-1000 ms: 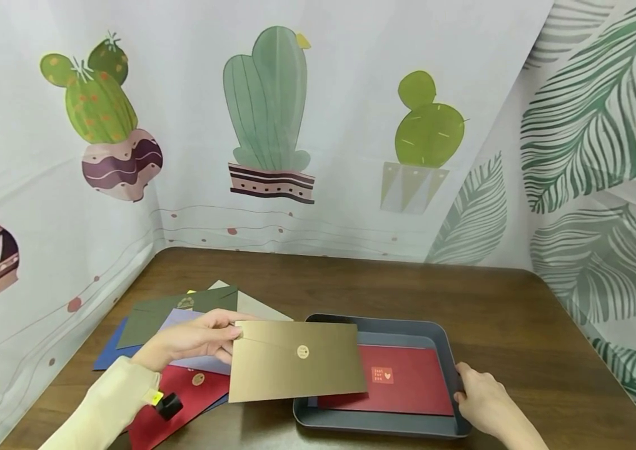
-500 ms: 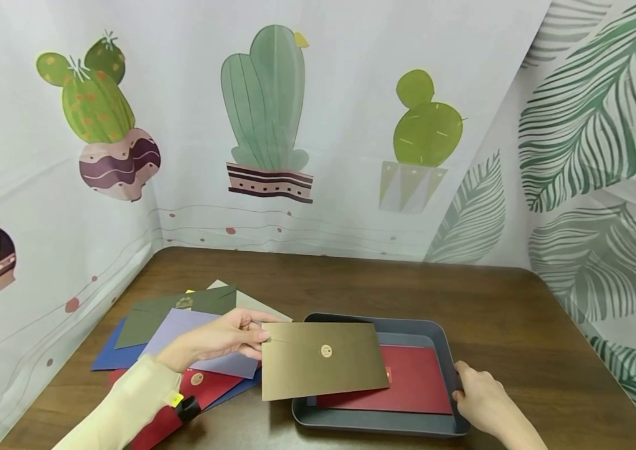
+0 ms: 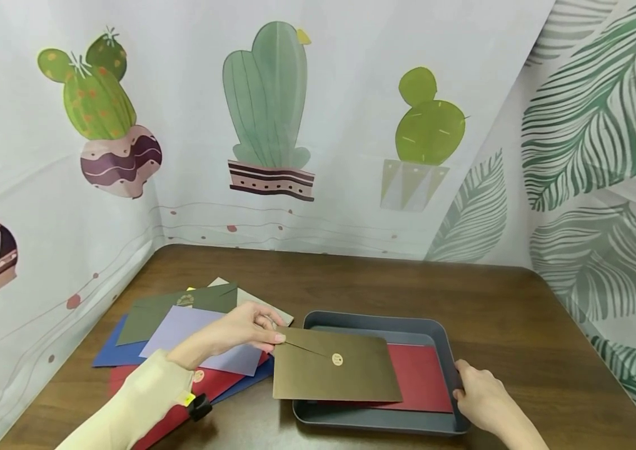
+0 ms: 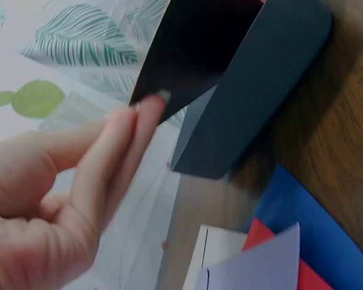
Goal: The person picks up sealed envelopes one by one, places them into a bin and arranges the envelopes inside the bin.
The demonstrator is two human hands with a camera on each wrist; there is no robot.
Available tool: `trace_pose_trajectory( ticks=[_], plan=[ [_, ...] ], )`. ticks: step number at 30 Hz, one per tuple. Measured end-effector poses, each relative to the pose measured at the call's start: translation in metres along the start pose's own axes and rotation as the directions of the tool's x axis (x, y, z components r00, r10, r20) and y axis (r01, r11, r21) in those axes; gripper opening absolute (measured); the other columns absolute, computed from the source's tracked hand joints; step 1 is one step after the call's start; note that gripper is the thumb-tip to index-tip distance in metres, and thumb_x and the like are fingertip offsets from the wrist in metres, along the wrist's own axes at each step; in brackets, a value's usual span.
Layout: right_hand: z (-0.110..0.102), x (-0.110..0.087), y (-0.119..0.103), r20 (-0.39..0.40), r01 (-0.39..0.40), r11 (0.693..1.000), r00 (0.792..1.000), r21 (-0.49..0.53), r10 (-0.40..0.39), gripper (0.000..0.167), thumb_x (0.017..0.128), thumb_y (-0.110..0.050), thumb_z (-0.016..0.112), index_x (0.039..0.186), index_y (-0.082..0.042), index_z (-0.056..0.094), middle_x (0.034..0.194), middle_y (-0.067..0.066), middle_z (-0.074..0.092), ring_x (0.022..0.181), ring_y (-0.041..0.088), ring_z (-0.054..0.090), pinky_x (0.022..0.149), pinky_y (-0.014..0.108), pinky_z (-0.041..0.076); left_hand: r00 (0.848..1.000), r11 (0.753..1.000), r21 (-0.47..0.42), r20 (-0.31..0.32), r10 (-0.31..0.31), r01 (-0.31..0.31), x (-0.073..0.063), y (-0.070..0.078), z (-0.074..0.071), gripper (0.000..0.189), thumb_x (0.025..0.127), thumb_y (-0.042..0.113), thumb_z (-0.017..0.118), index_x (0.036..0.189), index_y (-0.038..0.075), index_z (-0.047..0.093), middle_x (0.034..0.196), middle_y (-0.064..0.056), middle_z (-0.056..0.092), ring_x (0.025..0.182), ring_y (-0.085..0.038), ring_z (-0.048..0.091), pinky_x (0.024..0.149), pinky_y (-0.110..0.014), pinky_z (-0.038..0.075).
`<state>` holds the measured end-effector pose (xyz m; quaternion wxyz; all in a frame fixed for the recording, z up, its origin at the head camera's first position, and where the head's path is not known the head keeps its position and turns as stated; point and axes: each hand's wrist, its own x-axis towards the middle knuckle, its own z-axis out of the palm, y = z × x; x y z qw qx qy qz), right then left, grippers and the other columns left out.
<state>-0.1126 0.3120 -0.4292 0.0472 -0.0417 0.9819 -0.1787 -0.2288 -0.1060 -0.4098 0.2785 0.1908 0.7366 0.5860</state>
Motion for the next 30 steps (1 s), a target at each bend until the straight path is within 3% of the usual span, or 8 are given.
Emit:
trace_pose_trajectory(
  ticks=[7, 11, 19, 30],
  plan=[
    [0.000, 0.001, 0.000, -0.002, -0.004, 1.000, 1.000, -0.003, 0.004, 0.035, 0.080, -0.001, 0.068, 0.111, 0.009, 0.055, 0.078, 0.002, 0.065, 0.071, 0.015, 0.059, 0.058, 0.033, 0.048, 0.994, 0.998, 0.057, -0.102, -0.029, 0.035, 0.011, 0.010, 0.017, 0.029, 0.081, 0.005, 0.076, 0.101, -0.007, 0.059, 0.068, -0.004, 0.066, 0.065, -0.020, 0.072, 0.071, -0.038, 0.060],
    [0.000, 0.001, 0.000, 0.003, -0.007, 1.000, 1.000, 0.001, 0.007, 0.036, 0.080, -0.001, 0.068, 0.112, 0.009, 0.055, 0.077, 0.001, 0.064, 0.071, 0.015, 0.058, 0.057, 0.034, 0.048, 0.988, 0.993, 0.113, -0.152, -0.016, 0.033, 0.017, 0.017, 0.029, 0.024, 0.080, 0.003, 0.076, 0.098, -0.004, 0.060, 0.068, -0.006, 0.068, 0.061, -0.018, 0.071, 0.068, -0.037, 0.060],
    [0.001, -0.001, 0.000, -0.022, 0.002, 1.000, 1.000, -0.008, -0.003, 0.035, 0.079, -0.001, 0.068, 0.110, 0.008, 0.056, 0.074, 0.000, 0.063, 0.068, 0.014, 0.057, 0.057, 0.034, 0.047, 0.990, 0.984, 0.176, -0.139, 0.026, -0.002, 0.027, 0.023, 0.048, 0.020, 0.081, 0.000, 0.074, 0.098, -0.002, 0.064, 0.067, -0.008, 0.066, 0.060, -0.020, 0.071, 0.064, -0.034, 0.060],
    [0.001, 0.000, 0.000, -0.018, -0.015, 1.000, 1.000, -0.009, 0.015, 0.036, 0.079, -0.002, 0.069, 0.112, 0.007, 0.055, 0.075, 0.001, 0.063, 0.069, 0.016, 0.058, 0.057, 0.035, 0.048, 0.984, 0.941, 0.338, -0.172, 0.054, 0.007, 0.032, 0.022, 0.060, 0.020, 0.081, 0.001, 0.074, 0.100, -0.003, 0.067, 0.071, -0.008, 0.070, 0.059, -0.018, 0.071, 0.059, -0.027, 0.058]
  ],
)
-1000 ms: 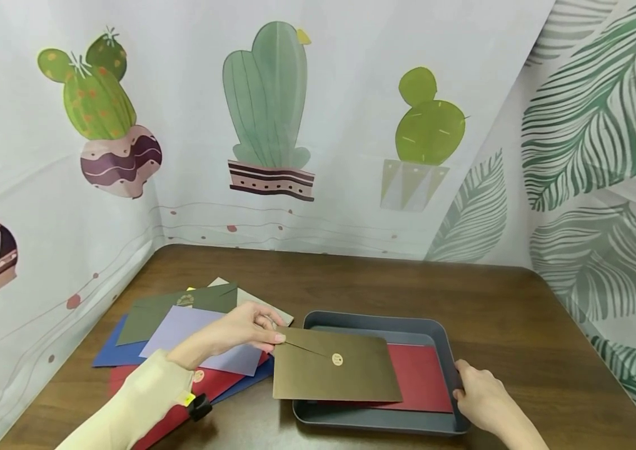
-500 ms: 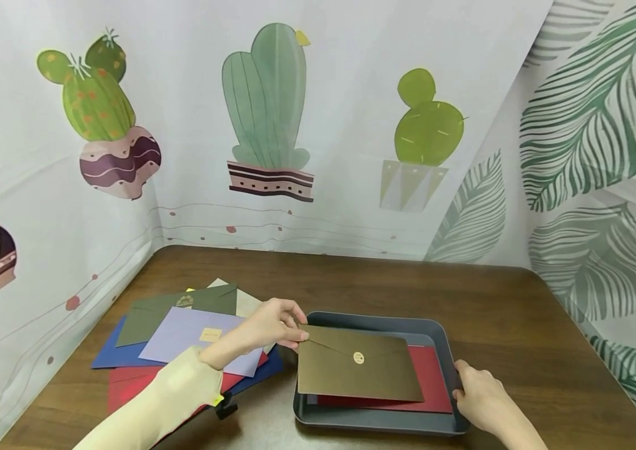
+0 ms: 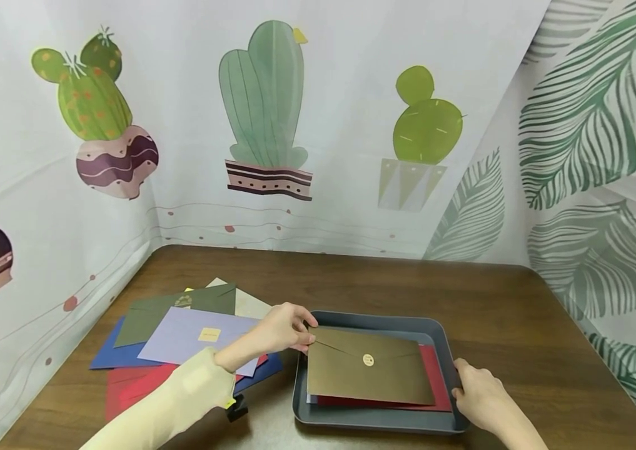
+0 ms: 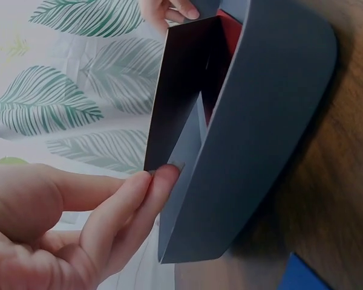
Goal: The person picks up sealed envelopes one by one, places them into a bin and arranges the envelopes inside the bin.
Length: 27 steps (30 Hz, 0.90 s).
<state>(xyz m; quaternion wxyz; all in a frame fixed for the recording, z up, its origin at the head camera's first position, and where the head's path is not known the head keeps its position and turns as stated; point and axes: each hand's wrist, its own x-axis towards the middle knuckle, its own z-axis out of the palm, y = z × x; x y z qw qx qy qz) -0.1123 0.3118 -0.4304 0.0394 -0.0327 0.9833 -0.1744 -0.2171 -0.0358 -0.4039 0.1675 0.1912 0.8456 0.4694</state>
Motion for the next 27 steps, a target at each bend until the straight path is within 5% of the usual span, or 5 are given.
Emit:
trace_pose_trajectory(
  ticks=[16, 21, 27],
  plan=[
    [-0.004, -0.001, -0.001, 0.061, -0.013, 1.000, 0.998, 0.014, 0.012, 0.040, 0.081, -0.001, 0.068, 0.115, 0.012, 0.052, 0.086, 0.013, 0.069, 0.080, 0.028, 0.067, 0.062, 0.044, 0.053, 1.000, 1.000, 0.022, -0.011, 0.007, -0.007, 0.003, -0.003, 0.005, 0.020, 0.081, -0.001, 0.071, 0.099, -0.005, 0.065, 0.074, -0.013, 0.072, 0.060, -0.021, 0.071, 0.059, -0.025, 0.057],
    [-0.005, 0.000, -0.002, 0.090, -0.026, 1.000, 0.996, 0.005, 0.026, 0.042, 0.082, -0.002, 0.068, 0.117, 0.014, 0.050, 0.088, 0.014, 0.068, 0.082, 0.031, 0.067, 0.063, 0.044, 0.053, 0.997, 0.995, 0.080, -0.028, 0.067, -0.065, 0.001, -0.007, -0.006, 0.017, 0.084, 0.002, 0.069, 0.099, -0.004, 0.066, 0.079, -0.014, 0.073, 0.065, -0.018, 0.072, 0.061, -0.022, 0.052],
    [-0.004, 0.000, -0.003, 0.090, -0.032, 0.999, 0.995, 0.013, 0.030, 0.041, 0.082, -0.001, 0.067, 0.117, 0.014, 0.050, 0.089, 0.016, 0.069, 0.081, 0.031, 0.068, 0.062, 0.043, 0.054, 0.994, 0.994, 0.019, -0.007, 0.112, -0.112, -0.006, -0.022, -0.036, 0.015, 0.090, 0.001, 0.060, 0.101, -0.008, 0.065, 0.087, -0.020, 0.071, 0.071, -0.023, 0.073, 0.065, -0.025, 0.056]
  ],
)
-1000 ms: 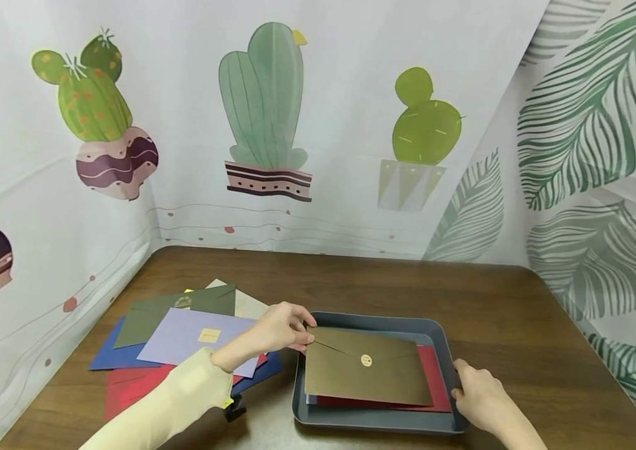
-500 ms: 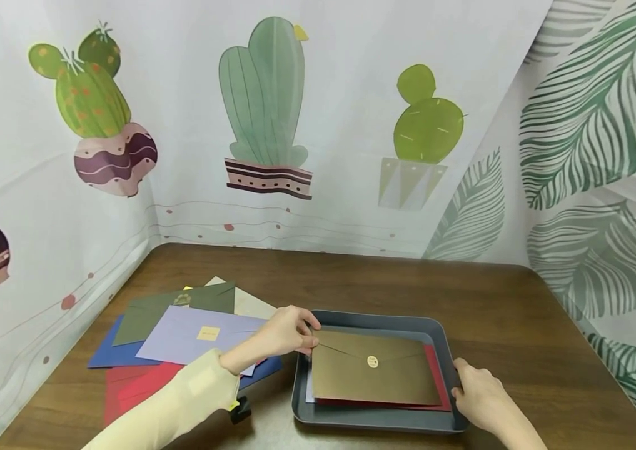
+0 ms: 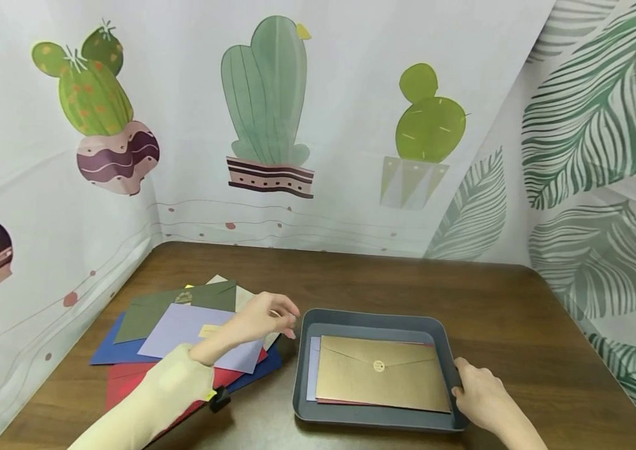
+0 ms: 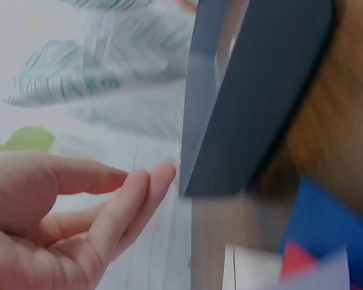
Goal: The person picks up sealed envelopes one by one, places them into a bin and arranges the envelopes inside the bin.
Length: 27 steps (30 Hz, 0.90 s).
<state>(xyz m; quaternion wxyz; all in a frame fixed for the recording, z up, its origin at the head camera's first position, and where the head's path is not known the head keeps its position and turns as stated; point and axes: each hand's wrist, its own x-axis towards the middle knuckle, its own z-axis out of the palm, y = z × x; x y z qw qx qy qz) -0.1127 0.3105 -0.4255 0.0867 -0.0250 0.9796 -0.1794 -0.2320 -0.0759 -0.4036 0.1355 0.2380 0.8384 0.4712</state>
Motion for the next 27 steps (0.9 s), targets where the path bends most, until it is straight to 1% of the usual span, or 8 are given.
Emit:
trace_pose_trajectory(
  ticks=[3, 7, 10, 12, 15, 19, 22, 27],
  plan=[
    [0.000, 0.000, 0.001, 0.002, 0.002, 1.000, 1.000, 0.006, -0.002, 0.041, 0.083, -0.001, 0.067, 0.117, 0.014, 0.050, 0.088, 0.015, 0.068, 0.080, 0.029, 0.067, 0.061, 0.042, 0.053, 1.000, 1.000, 0.015, -0.014, -0.001, 0.001, -0.007, -0.012, -0.021, 0.016, 0.091, 0.001, 0.057, 0.101, -0.010, 0.064, 0.090, -0.023, 0.070, 0.072, -0.023, 0.073, 0.067, -0.028, 0.059],
    [0.001, 0.000, 0.002, 0.006, 0.003, 1.000, 1.000, 0.008, -0.003, 0.042, 0.083, -0.001, 0.067, 0.118, 0.014, 0.050, 0.087, 0.013, 0.068, 0.079, 0.028, 0.067, 0.060, 0.041, 0.053, 0.997, 0.992, 0.119, -0.073, -0.039, 0.048, -0.020, -0.031, -0.047, 0.015, 0.091, 0.001, 0.059, 0.100, -0.009, 0.065, 0.085, -0.019, 0.071, 0.067, -0.018, 0.071, 0.062, -0.028, 0.059],
    [0.001, 0.000, 0.003, 0.015, -0.006, 1.000, 1.000, 0.022, 0.006, 0.042, 0.083, -0.001, 0.066, 0.119, 0.015, 0.049, 0.089, 0.015, 0.069, 0.079, 0.029, 0.067, 0.060, 0.041, 0.053, 0.989, 0.974, 0.199, -0.120, -0.082, 0.105, -0.030, -0.043, -0.062, 0.014, 0.090, 0.002, 0.060, 0.099, -0.006, 0.067, 0.080, -0.013, 0.071, 0.064, -0.015, 0.068, 0.060, -0.026, 0.056],
    [0.002, 0.000, 0.003, 0.027, -0.011, 0.999, 1.000, 0.033, 0.010, 0.042, 0.084, 0.000, 0.065, 0.120, 0.016, 0.048, 0.090, 0.018, 0.069, 0.079, 0.031, 0.068, 0.061, 0.041, 0.054, 0.986, 0.961, 0.242, -0.133, -0.102, 0.132, -0.036, -0.048, -0.070, 0.014, 0.090, 0.004, 0.060, 0.099, -0.004, 0.067, 0.079, -0.011, 0.071, 0.066, -0.016, 0.067, 0.061, -0.026, 0.054],
    [0.002, 0.001, 0.004, 0.041, -0.011, 0.999, 0.999, 0.047, 0.009, 0.043, 0.085, 0.000, 0.065, 0.121, 0.017, 0.047, 0.093, 0.022, 0.069, 0.081, 0.033, 0.069, 0.062, 0.042, 0.055, 0.983, 0.943, 0.298, -0.144, -0.111, 0.150, -0.043, -0.054, -0.080, 0.013, 0.090, 0.006, 0.061, 0.098, -0.002, 0.069, 0.084, -0.010, 0.071, 0.071, -0.016, 0.066, 0.064, -0.028, 0.052],
    [0.003, 0.001, 0.003, 0.036, -0.014, 0.998, 0.999, 0.053, 0.012, 0.043, 0.085, 0.000, 0.064, 0.121, 0.017, 0.047, 0.093, 0.022, 0.069, 0.080, 0.033, 0.069, 0.062, 0.043, 0.055, 0.983, 0.914, 0.373, -0.144, -0.114, 0.161, -0.048, -0.061, -0.092, 0.013, 0.089, 0.008, 0.063, 0.096, -0.001, 0.069, 0.089, -0.009, 0.071, 0.080, -0.017, 0.065, 0.070, -0.032, 0.052],
    [0.003, 0.001, 0.003, 0.034, -0.015, 0.999, 0.999, 0.050, 0.014, 0.043, 0.085, 0.000, 0.064, 0.121, 0.017, 0.047, 0.093, 0.022, 0.069, 0.081, 0.034, 0.069, 0.062, 0.044, 0.055, 0.982, 0.900, 0.399, -0.139, -0.129, 0.175, -0.050, -0.067, -0.101, 0.015, 0.089, 0.008, 0.062, 0.099, -0.003, 0.068, 0.093, -0.012, 0.070, 0.087, -0.024, 0.065, 0.074, -0.038, 0.054],
    [0.002, 0.001, 0.002, 0.020, -0.010, 0.999, 1.000, 0.039, 0.010, 0.043, 0.085, -0.001, 0.065, 0.121, 0.016, 0.048, 0.092, 0.021, 0.070, 0.081, 0.033, 0.069, 0.062, 0.044, 0.055, 0.969, 0.864, 0.446, -0.182, -0.165, 0.231, -0.056, -0.078, -0.118, 0.020, 0.088, 0.010, 0.064, 0.103, -0.004, 0.066, 0.101, -0.022, 0.068, 0.099, -0.036, 0.063, 0.081, -0.048, 0.052]
  ],
)
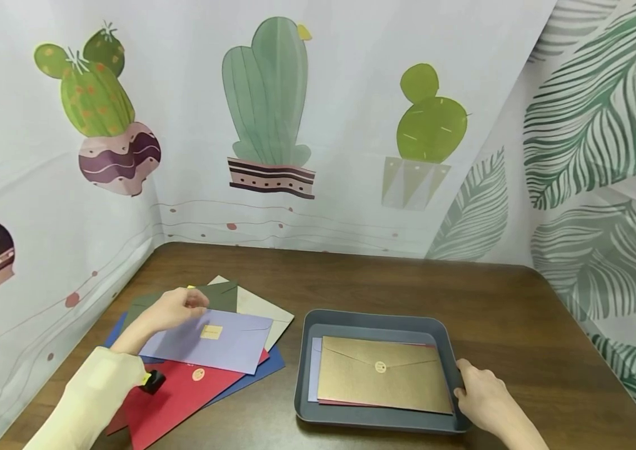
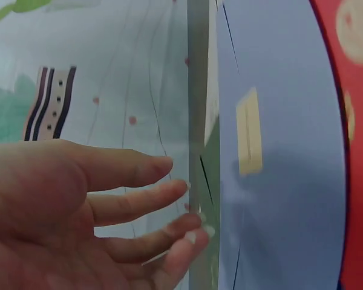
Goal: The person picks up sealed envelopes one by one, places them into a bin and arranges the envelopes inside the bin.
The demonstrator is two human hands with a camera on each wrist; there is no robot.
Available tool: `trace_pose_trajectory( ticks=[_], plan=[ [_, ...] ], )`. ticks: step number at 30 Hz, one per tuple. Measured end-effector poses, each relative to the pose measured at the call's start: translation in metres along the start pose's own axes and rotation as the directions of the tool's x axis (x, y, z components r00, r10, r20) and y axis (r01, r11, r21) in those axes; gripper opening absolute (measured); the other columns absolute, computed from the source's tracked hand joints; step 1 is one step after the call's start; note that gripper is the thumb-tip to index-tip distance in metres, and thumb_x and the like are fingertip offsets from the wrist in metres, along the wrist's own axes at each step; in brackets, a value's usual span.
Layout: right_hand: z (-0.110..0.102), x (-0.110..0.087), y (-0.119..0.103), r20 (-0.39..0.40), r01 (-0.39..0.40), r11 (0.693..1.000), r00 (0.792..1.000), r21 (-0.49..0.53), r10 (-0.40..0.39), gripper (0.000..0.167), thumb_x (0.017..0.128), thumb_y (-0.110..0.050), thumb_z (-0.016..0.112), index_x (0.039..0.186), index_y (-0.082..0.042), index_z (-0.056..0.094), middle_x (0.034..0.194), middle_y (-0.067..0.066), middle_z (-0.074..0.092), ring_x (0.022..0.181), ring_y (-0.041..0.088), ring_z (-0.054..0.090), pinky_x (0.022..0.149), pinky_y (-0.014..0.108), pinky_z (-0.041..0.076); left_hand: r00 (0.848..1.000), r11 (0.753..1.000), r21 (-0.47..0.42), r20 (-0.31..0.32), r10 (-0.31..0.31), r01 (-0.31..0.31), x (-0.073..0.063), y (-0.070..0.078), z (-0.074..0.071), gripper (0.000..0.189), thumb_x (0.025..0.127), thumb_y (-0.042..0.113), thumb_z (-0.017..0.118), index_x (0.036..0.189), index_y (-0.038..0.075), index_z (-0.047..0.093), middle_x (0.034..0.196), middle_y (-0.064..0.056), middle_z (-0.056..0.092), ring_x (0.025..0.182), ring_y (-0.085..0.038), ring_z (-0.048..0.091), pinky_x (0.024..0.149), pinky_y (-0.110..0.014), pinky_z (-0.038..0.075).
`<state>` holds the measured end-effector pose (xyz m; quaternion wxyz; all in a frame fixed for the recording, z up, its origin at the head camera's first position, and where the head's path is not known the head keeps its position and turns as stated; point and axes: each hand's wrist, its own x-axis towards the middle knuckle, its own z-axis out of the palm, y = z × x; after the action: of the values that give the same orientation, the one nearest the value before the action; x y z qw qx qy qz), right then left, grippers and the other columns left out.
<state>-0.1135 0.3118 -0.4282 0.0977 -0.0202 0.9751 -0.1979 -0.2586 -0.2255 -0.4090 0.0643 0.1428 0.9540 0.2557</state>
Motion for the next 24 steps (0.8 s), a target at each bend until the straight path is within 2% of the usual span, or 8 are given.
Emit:
trace_pose_trajectory(
  ticks=[3, 10, 15, 18, 24],
  plan=[
    [-0.001, 0.000, 0.000, -0.008, 0.002, 1.000, 1.000, 0.002, -0.002, 0.043, 0.084, 0.000, 0.064, 0.121, 0.015, 0.048, 0.091, 0.020, 0.070, 0.080, 0.032, 0.069, 0.062, 0.044, 0.055, 0.999, 0.999, 0.028, -0.008, -0.034, 0.034, -0.001, -0.008, -0.005, 0.026, 0.088, 0.012, 0.064, 0.107, -0.006, 0.064, 0.107, -0.027, 0.066, 0.104, -0.042, 0.061, 0.083, -0.051, 0.051],
    [-0.003, 0.001, 0.000, -0.010, 0.003, 1.000, 1.000, 0.009, -0.003, 0.043, 0.084, 0.000, 0.064, 0.121, 0.015, 0.048, 0.089, 0.016, 0.070, 0.077, 0.028, 0.069, 0.061, 0.041, 0.054, 0.997, 0.996, 0.057, 0.020, -0.074, 0.073, -0.002, -0.019, -0.014, 0.036, 0.089, 0.016, 0.064, 0.114, -0.009, 0.060, 0.120, -0.032, 0.060, 0.115, -0.049, 0.053, 0.091, -0.056, 0.047],
    [-0.002, 0.000, 0.000, -0.015, 0.003, 1.000, 1.000, 0.009, -0.003, 0.043, 0.084, 0.000, 0.065, 0.121, 0.015, 0.049, 0.089, 0.017, 0.070, 0.079, 0.029, 0.069, 0.061, 0.042, 0.054, 0.993, 0.993, 0.057, 0.063, -0.103, 0.099, -0.003, -0.024, -0.016, 0.049, 0.082, 0.015, 0.073, 0.120, -0.011, 0.058, 0.125, -0.032, 0.057, 0.121, -0.053, 0.046, 0.095, -0.059, 0.044],
    [-0.002, 0.000, -0.001, -0.003, -0.005, 1.000, 1.000, 0.015, 0.005, 0.044, 0.085, 0.000, 0.064, 0.122, 0.015, 0.048, 0.092, 0.020, 0.070, 0.080, 0.032, 0.069, 0.062, 0.043, 0.055, 0.983, 0.985, 0.077, 0.091, -0.160, 0.153, -0.004, -0.025, -0.016, 0.067, 0.074, 0.024, 0.082, 0.125, -0.010, 0.054, 0.129, -0.034, 0.052, 0.122, -0.054, 0.042, 0.097, -0.063, 0.040],
    [0.001, 0.001, 0.001, 0.003, -0.007, 1.000, 1.000, 0.008, 0.007, 0.044, 0.085, 0.000, 0.065, 0.122, 0.016, 0.048, 0.093, 0.023, 0.070, 0.082, 0.034, 0.069, 0.063, 0.044, 0.055, 0.945, 0.946, 0.160, 0.125, -0.303, 0.282, -0.004, -0.024, -0.015, 0.099, 0.064, 0.040, 0.089, 0.135, -0.009, 0.040, 0.124, -0.042, 0.042, 0.112, -0.060, 0.042, 0.091, -0.067, 0.041]
  ],
)
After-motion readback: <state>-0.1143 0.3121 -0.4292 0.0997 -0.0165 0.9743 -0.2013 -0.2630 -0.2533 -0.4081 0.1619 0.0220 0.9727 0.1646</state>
